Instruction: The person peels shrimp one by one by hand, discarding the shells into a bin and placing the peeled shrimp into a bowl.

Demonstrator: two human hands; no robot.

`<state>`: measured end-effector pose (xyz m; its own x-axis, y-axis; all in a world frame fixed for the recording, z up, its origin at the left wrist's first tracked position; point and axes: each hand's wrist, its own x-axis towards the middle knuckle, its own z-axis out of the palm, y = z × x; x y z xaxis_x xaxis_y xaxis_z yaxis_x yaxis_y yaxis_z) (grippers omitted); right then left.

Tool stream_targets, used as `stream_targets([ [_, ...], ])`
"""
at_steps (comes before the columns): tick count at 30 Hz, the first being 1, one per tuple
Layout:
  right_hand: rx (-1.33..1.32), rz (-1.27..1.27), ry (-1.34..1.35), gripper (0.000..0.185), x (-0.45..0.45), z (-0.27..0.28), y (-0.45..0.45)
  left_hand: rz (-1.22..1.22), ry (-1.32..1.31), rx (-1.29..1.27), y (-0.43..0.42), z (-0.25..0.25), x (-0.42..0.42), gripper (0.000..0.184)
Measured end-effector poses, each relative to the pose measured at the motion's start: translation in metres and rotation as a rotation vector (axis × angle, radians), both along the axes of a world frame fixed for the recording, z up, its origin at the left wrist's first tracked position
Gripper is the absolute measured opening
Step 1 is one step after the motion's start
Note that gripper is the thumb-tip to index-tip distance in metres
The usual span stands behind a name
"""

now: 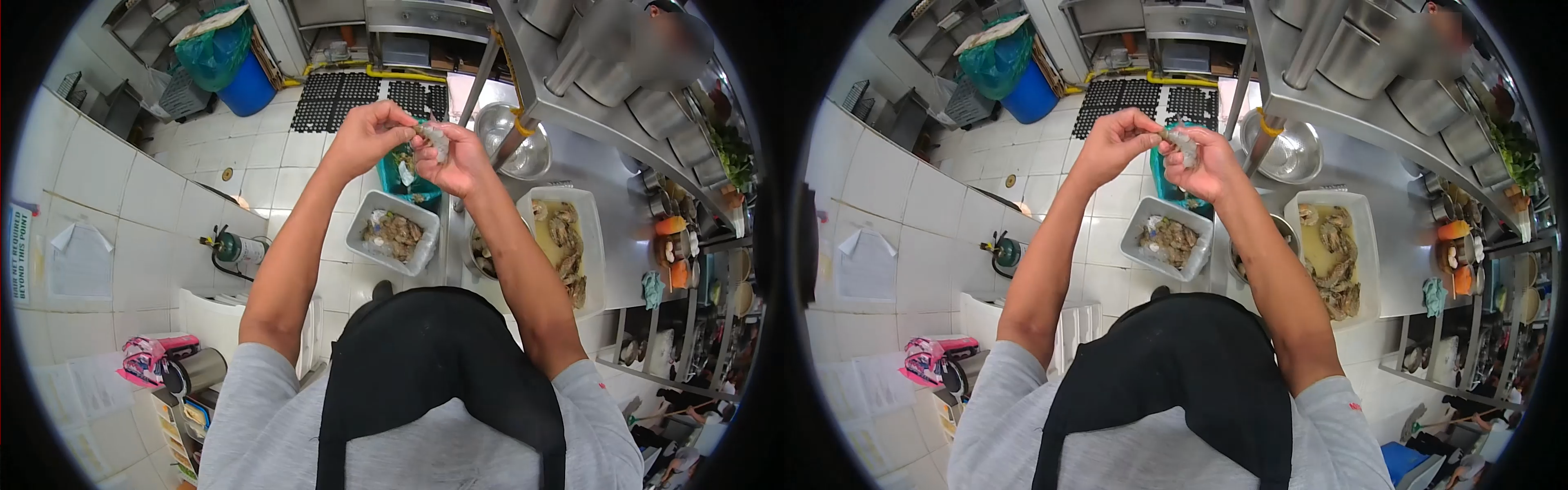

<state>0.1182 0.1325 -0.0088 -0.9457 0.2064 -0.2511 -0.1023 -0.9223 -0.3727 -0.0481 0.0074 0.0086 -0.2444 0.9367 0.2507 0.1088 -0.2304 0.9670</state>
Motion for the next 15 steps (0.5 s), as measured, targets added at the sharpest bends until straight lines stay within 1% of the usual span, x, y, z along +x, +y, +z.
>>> stream_targets([
  [1,-0.001,-0.004,-0.047,0.017,-0.001,0.004,-0.001,0.006,0.031,-0.015,-0.001,0.001,-0.003,0.012],
  [5,0.240,0.076,-0.062,0.017,-0.007,-0.004,0.004,-0.028,0.085,-0.130,-0.007,0.010,-0.014,0.014],
  [9,0.402,0.085,-0.025,0.011,-0.005,0.003,-0.004,-0.118,0.002,-0.129,-0.013,0.013,-0.024,0.013],
  [12,0.520,0.051,-0.091,0.010,-0.005,0.007,-0.009,-0.126,0.055,-0.174,-0.015,0.016,-0.025,0.015],
  [14,0.538,0.010,-0.036,0.008,-0.008,0.001,-0.009,-0.141,0.025,-0.140,-0.012,0.014,-0.022,0.015],
  [15,0.502,-0.003,-0.030,0.009,-0.011,0.000,-0.010,-0.148,0.034,-0.107,-0.011,0.016,-0.020,0.015],
])
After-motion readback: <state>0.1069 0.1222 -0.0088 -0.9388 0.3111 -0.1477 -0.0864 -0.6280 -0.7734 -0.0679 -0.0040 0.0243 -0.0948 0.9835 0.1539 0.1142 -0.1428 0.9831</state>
